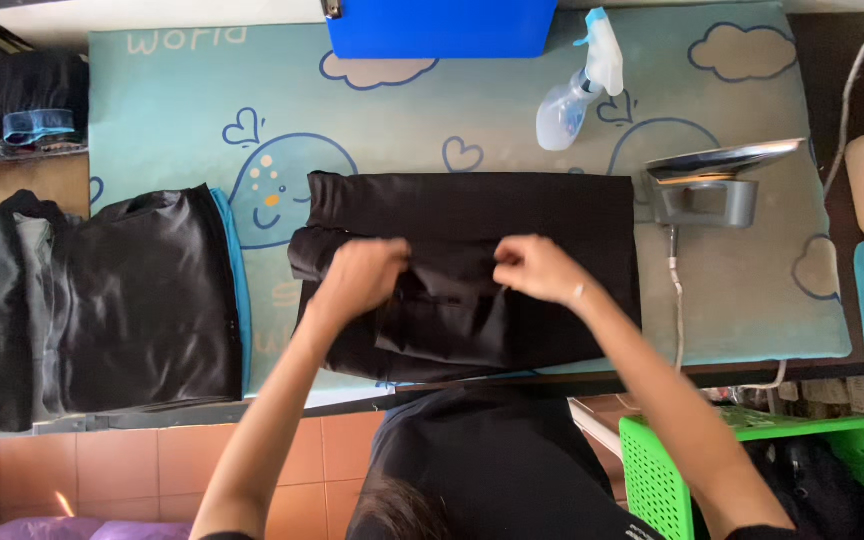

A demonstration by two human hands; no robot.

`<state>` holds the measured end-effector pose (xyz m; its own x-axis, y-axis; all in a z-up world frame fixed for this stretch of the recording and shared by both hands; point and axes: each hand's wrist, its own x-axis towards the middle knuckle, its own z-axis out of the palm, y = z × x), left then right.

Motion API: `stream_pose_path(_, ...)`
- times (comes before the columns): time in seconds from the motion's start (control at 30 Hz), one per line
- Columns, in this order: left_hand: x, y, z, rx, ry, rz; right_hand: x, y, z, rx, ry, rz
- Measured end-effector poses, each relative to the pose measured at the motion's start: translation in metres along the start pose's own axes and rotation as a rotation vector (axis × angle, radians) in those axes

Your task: The person irons a pair of black shorts on a table using a steam iron, smoothing the fabric and adjusting the garment. After ironing, the person folds the shorts and places them on a stack of other folded clothes.

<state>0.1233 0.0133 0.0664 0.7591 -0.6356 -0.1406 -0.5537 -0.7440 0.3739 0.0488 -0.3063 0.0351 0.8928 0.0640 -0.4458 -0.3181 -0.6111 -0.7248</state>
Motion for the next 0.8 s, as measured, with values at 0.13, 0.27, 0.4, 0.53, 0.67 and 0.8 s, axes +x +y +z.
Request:
stream_pose_path(0.13,0.098,-0.026,0.011,0.044,0.053,-0.065,0.046,-0.013,-0.049,0.038,-0.029,-0.013)
stream_pose_path(0.27,0.145,-0.038,0.038,0.111,0.356,-0.038,0.075,-0.026,-0.062,-0.219,0.26,0.075)
stream_pose_path(0.4,0.13,-0.035,0.047,0.194,0.755,-0.091,0.044,-0.084,-0.017,-0.469,0.458,0.042)
stream_pose_path(0.53,0.077,-0.032,0.057,0.2,0.805,-0.239,-0.014,-0.127,0.082,-0.476,0.102,0.005)
stream_pose_path(0.67,0.049,-0.051,0.093,0.184,0.715,-0.292,-0.017,-0.064,0.169,-0.624,-0.034,-0.411)
stream_pose_path(0.8,0.039,-0.052,0.101,0.051,0.668,-0.146,-0.03,-0.059,0.143,-0.412,0.017,-0.293)
